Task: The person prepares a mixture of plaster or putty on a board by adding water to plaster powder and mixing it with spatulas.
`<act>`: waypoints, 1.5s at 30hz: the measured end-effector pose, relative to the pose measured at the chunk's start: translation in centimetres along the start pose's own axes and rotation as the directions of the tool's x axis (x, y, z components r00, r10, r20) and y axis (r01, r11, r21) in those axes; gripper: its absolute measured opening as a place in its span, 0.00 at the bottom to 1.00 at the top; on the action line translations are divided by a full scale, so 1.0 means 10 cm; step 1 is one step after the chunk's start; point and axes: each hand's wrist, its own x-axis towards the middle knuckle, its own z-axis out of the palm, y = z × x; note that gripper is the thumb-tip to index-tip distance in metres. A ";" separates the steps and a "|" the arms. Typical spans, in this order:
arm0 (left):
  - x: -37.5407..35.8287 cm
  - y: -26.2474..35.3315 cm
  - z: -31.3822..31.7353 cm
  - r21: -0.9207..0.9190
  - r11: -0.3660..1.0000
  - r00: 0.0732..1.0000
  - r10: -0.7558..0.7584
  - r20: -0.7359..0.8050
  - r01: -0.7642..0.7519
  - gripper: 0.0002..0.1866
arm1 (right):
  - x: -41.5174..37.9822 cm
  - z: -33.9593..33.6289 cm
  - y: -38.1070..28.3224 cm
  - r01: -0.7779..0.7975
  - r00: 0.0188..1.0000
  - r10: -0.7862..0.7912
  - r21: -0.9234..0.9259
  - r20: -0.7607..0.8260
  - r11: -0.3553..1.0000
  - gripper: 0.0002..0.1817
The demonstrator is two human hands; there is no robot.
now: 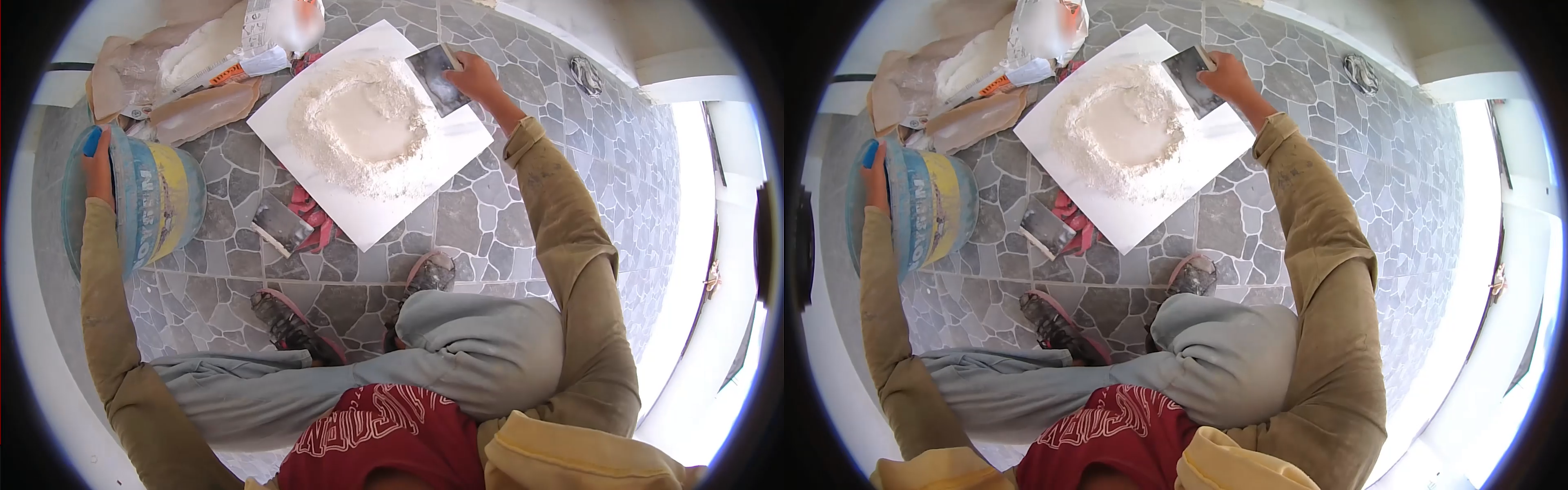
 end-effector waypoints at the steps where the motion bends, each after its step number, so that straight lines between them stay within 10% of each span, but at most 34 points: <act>1: -0.14 0.17 0.00 -0.061 0.995 0.991 -0.075 0.110 0.082 0.33 | -0.02 -0.03 0.20 -0.083 0.997 0.082 0.100 0.017 0.992 0.22; 6: 0.03 -0.15 0.02 -0.019 0.999 0.997 0.036 0.063 -0.035 0.21 | -0.05 0.17 1.37 -0.177 0.979 0.204 0.396 -0.025 0.901 0.21; 16: -0.17 0.07 0.08 0.033 0.999 0.998 0.041 -0.043 -0.040 0.21 | -0.24 0.26 0.03 -0.063 0.997 0.060 -0.072 -0.043 0.995 0.21; 33: -0.17 0.08 0.06 0.131 0.991 0.999 0.004 -0.052 0.003 0.30 | 1.52 0.41 0.10 0.243 0.969 -0.244 -0.231 0.023 0.942 0.22; 45: 0.01 -0.08 0.03 0.174 0.985 1.000 -0.007 -0.022 0.011 0.39 | 0.75 0.46 -0.79 0.404 0.908 -0.347 -0.273 0.235 0.873 0.20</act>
